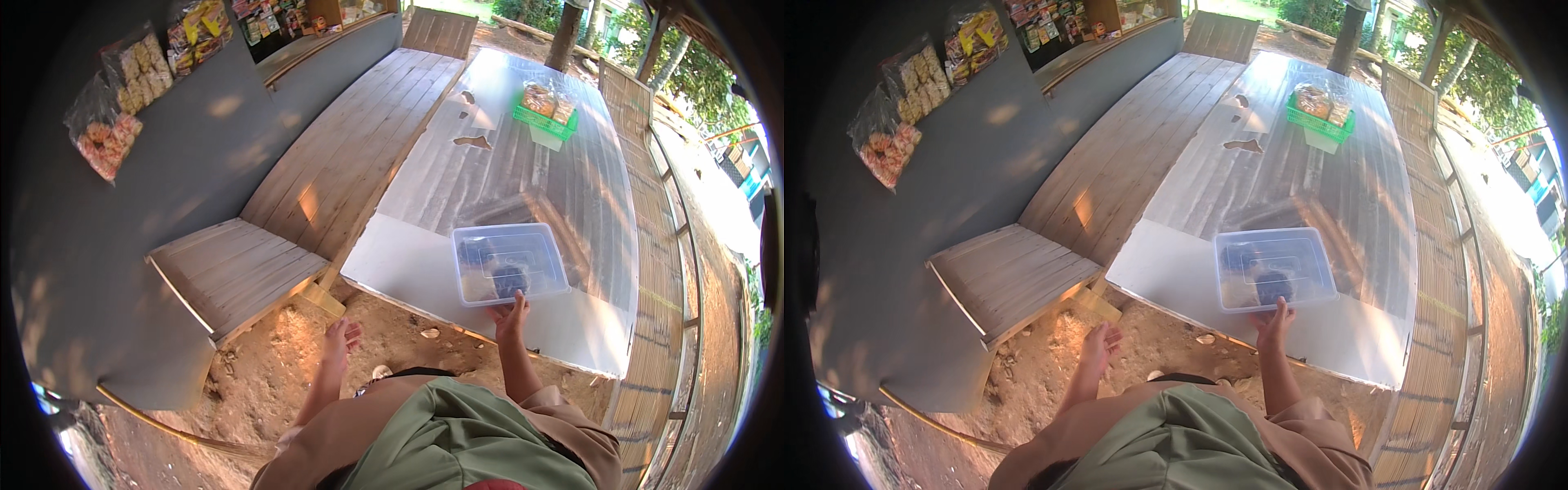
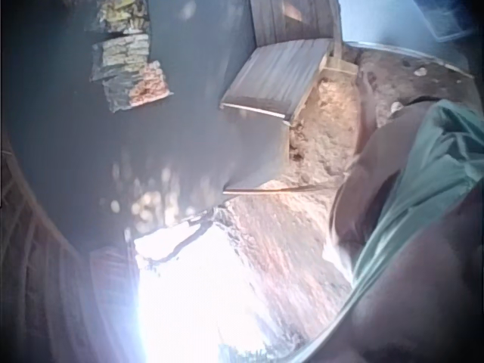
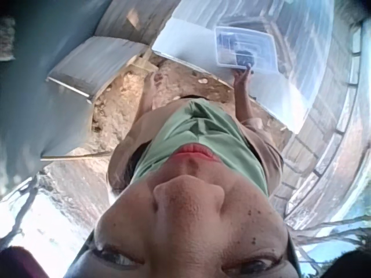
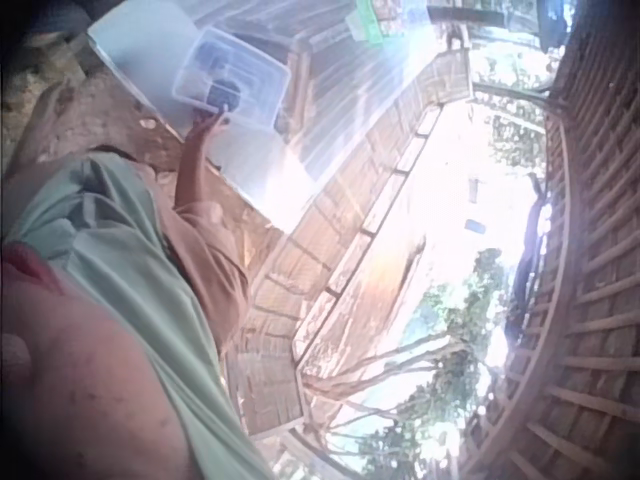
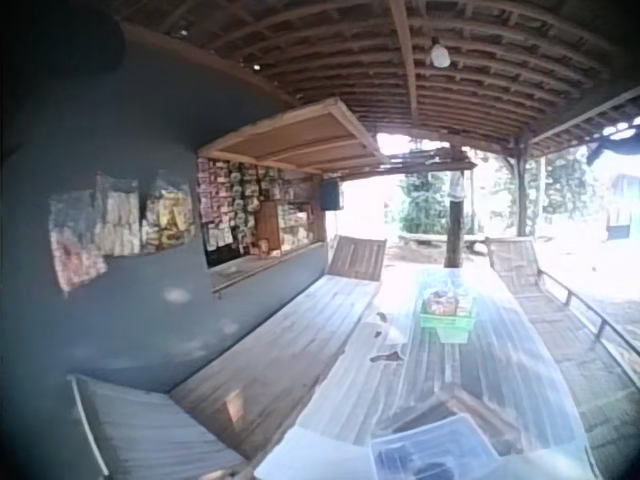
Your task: The person pours water from a cup into a thermos and then transfers water from a pot into a plastic pitcher. They also scoop water from a bucket on the floor into the pot.
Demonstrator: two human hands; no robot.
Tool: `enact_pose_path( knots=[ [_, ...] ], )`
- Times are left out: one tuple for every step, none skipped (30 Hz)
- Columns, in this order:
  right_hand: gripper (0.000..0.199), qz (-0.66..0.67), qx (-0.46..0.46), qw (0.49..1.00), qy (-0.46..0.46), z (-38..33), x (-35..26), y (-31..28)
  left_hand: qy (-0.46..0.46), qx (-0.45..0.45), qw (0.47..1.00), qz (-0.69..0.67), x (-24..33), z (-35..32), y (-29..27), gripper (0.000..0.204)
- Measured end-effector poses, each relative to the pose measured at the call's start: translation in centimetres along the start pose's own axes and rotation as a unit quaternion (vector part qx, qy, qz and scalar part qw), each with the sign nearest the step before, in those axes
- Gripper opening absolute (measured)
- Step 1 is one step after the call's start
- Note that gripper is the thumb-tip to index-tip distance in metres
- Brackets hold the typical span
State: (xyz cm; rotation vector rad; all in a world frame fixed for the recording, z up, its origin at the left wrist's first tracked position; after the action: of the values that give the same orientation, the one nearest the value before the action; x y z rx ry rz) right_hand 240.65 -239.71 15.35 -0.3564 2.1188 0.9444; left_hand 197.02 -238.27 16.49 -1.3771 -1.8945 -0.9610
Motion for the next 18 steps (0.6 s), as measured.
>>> enact_pose_path(
  knots=[
    [0.052, 0.000, 0.005, 1.000, -0.001, 0.0, 0.2, 0.2, 0.005, 0.001, 1.000, -0.009, 0.5, 0.2, -0.2, 0.029],
    [0.052, 0.000, 0.011, 1.000, -0.002, 0.0, 0.5, 0.4, 0.009, 0.000, 1.000, -0.017, 1.4, 0.3, -0.6, 0.029],
    [0.052, 0.003, 0.016, 1.000, -0.009, 0.1, 0.4, 0.9, 0.017, -0.004, 1.000, -0.025, 2.4, 0.8, -0.7, 0.030],
    [0.053, 0.007, 0.015, 1.000, -0.012, 0.1, 0.3, 1.4, 0.020, -0.008, 1.000, -0.018, 3.3, 1.5, -0.9, 0.031],
    [0.053, 0.011, 0.015, 1.000, -0.015, -0.1, 0.1, 1.8, 0.020, -0.016, 0.999, -0.019, 4.1, 2.2, -0.6, 0.031],
    [0.053, 0.019, 0.016, 1.000, -0.018, -0.3, 0.4, 2.5, 0.022, -0.024, 0.999, -0.016, 5.4, 2.9, -0.6, 0.031],
    [0.054, 0.016, 0.016, 1.000, -0.019, -0.2, 0.8, 2.9, 0.023, -0.033, 0.999, -0.013, 6.5, 3.9, -0.6, 0.031],
    [0.054, 0.013, 0.018, 1.000, -0.020, 0.0, 1.0, 2.8, 0.030, -0.055, 0.998, -0.014, 7.6, 5.1, -0.3, 0.030],
    [0.055, 0.011, 0.019, 1.000, -0.020, 0.2, 1.4, 2.9, 0.036, -0.075, 0.996, -0.015, 8.6, 6.4, -0.2, 0.030],
    [0.056, 0.015, 0.016, 0.999, -0.029, 0.0, 1.8, 3.1, 0.037, -0.097, 0.994, -0.012, 9.3, 7.7, -0.5, 0.030],
    [0.055, 0.021, 0.022, 0.999, -0.034, -0.4, 2.4, 3.1, 0.020, -0.094, 0.995, -0.003, 9.5, 9.0, -1.4, 0.029],
    [0.054, 0.028, 0.026, 0.998, -0.046, -0.7, 2.5, 3.6, 0.008, -0.097, 0.995, 0.004, 10.0, 10.5, -1.9, 0.028],
    [0.054, 0.033, 0.032, 0.997, -0.058, -1.1, 2.3, 4.0, -0.006, -0.100, 0.995, 0.010, 10.7, 11.7, -2.2, 0.027],
    [0.053, 0.039, 0.049, 0.996, -0.064, -0.9, 2.7, 4.2, -0.007, -0.113, 0.993, 0.030, 12.0, 12.7, -2.4, 0.025],
    [0.053, 0.048, 0.074, 0.994, -0.065, -1.3, 3.0, 3.8, -0.012, -0.137, 0.990, 0.040, 12.1, 13.4, -2.2, 0.025],
    [0.053, 0.064, 0.097, 0.991, -0.066, -1.6, 3.3, 3.9, -0.013, -0.161, 0.985, 0.053, 12.7, 14.1, -1.7, 0.024],
    [0.053, 0.079, 0.119, 0.987, -0.067, -2.1, 3.7, 3.8, -0.014, -0.185, 0.980, 0.066, 13.1, 14.6, -1.2, 0.024],
    [0.054, 0.074, 0.114, 0.987, -0.084, -2.6, 3.7, 4.1, -0.022, -0.206, 0.975, 0.078, 13.3, 14.9, -0.6, 0.025]
  ],
)
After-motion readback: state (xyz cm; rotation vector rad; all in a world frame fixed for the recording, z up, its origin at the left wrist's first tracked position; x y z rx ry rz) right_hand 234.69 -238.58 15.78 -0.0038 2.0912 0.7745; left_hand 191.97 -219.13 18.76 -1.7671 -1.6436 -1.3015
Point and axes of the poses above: each hand's wrist, its own z-axis towards the middle knuckle, its own y-axis out of the palm, x = y × z, the point moved 9 cm from there along z, towards the middle knuckle, and after that the axes turned 5 degrees about -x, right-handed, at the moved point
